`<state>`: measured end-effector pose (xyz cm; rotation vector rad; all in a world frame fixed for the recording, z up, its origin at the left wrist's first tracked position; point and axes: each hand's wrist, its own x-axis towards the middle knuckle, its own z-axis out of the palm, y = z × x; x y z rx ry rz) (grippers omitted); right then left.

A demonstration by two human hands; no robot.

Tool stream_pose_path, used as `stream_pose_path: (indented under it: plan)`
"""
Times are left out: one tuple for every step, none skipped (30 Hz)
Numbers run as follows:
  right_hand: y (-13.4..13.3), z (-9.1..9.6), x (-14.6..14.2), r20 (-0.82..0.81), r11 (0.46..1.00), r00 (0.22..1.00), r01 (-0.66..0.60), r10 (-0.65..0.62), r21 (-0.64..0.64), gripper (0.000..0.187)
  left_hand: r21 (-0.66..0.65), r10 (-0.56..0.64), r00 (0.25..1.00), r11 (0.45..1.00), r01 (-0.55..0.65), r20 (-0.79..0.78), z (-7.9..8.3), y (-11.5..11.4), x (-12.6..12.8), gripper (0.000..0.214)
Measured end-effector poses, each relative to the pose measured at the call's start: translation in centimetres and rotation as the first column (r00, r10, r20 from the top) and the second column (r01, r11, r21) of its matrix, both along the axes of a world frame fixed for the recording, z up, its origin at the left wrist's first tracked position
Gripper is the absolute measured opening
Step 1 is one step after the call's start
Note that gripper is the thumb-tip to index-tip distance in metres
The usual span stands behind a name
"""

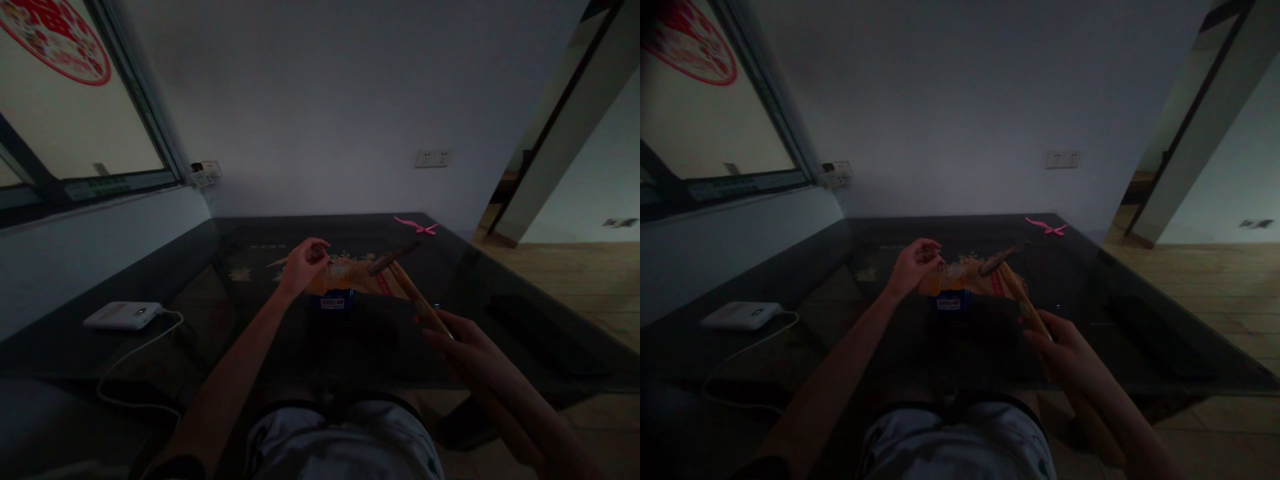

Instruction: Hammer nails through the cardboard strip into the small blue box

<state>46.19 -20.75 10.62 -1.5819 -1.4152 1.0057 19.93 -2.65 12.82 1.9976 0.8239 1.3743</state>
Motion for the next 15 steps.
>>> stream_pose_path:
  plan:
    - [0.1,-0.1,-0.1,-0.017,1.000,1.000,-0.006,0.006,-0.003,0.039,0.047,0.024,1.000,0.999,-0.024,-0.010,0.0,0.8,0.4,0.024]
    - [0.2,-0.2,-0.3,-0.030,1.000,0.999,-0.014,0.014,-0.013,0.041,0.089,0.044,0.999,0.995,-0.042,-0.020,0.0,1.4,0.7,0.025]
    - [0.3,-0.3,-0.4,-0.039,1.000,0.999,-0.020,0.019,-0.024,0.042,0.123,0.061,0.997,0.991,-0.056,-0.036,0.0,1.9,1.1,0.025]
    - [0.3,-0.3,-0.5,-0.044,0.999,0.999,-0.023,0.021,-0.031,0.043,0.151,0.076,0.995,0.986,-0.067,-0.058,-0.1,2.4,1.4,0.023]
    - [0.4,-0.3,-0.6,-0.046,0.999,0.999,-0.027,0.025,-0.034,0.043,0.171,0.092,0.992,0.982,-0.076,-0.089,-0.3,2.7,1.7,0.020]
    - [0.5,-0.3,-0.7,-0.046,0.999,0.999,-0.029,0.027,-0.034,0.042,0.186,0.106,0.986,0.979,-0.082,-0.127,-0.4,2.9,1.9,0.016]
    - [0.5,-0.2,-0.8,-0.046,0.999,0.999,-0.028,0.026,-0.030,0.041,0.192,0.116,0.978,0.978,-0.083,-0.171,-0.6,3.1,2.0,0.012]
    - [0.5,-0.1,-0.9,-0.047,0.999,0.998,-0.030,0.029,-0.029,0.041,0.191,0.120,0.970,0.978,-0.079,-0.214,-0.8,3.2,2.0,0.009]
    - [0.5,0.0,-1.0,-0.048,0.999,0.998,-0.033,0.032,-0.028,0.041,0.183,0.116,0.961,0.981,-0.071,-0.251,-1.1,3.2,2.0,0.008]
    - [0.5,0.1,-1.0,-0.049,0.999,0.998,-0.035,0.034,-0.030,0.042,0.171,0.111,0.954,0.983,-0.064,-0.277,-1.3,3.3,1.9,0.008]
    - [0.5,0.1,-1.1,-0.050,0.999,0.998,-0.037,0.035,-0.032,0.042,0.159,0.103,0.949,0.986,-0.057,-0.297,-1.5,3.3,1.8,0.008]
    - [0.5,0.2,-1.2,-0.049,0.999,0.998,-0.038,0.037,-0.035,0.042,0.148,0.094,0.946,0.988,-0.050,-0.309,-1.7,3.3,1.7,0.009]
    - [0.5,0.1,-1.2,-0.046,0.999,0.998,-0.039,0.038,-0.036,0.042,0.138,0.084,0.945,0.990,-0.042,-0.317,-1.8,3.3,1.7,0.011]
    - [0.5,0.1,-1.3,-0.041,0.999,0.998,-0.039,0.038,-0.034,0.041,0.129,0.073,0.944,0.991,-0.032,-0.322,-2.0,3.3,1.6,0.012]
    - [0.5,0.0,-1.3,-0.036,0.999,0.999,-0.040,0.039,-0.026,0.040,0.118,0.060,0.944,0.993,-0.022,-0.325,-2.1,3.3,1.5,0.012]
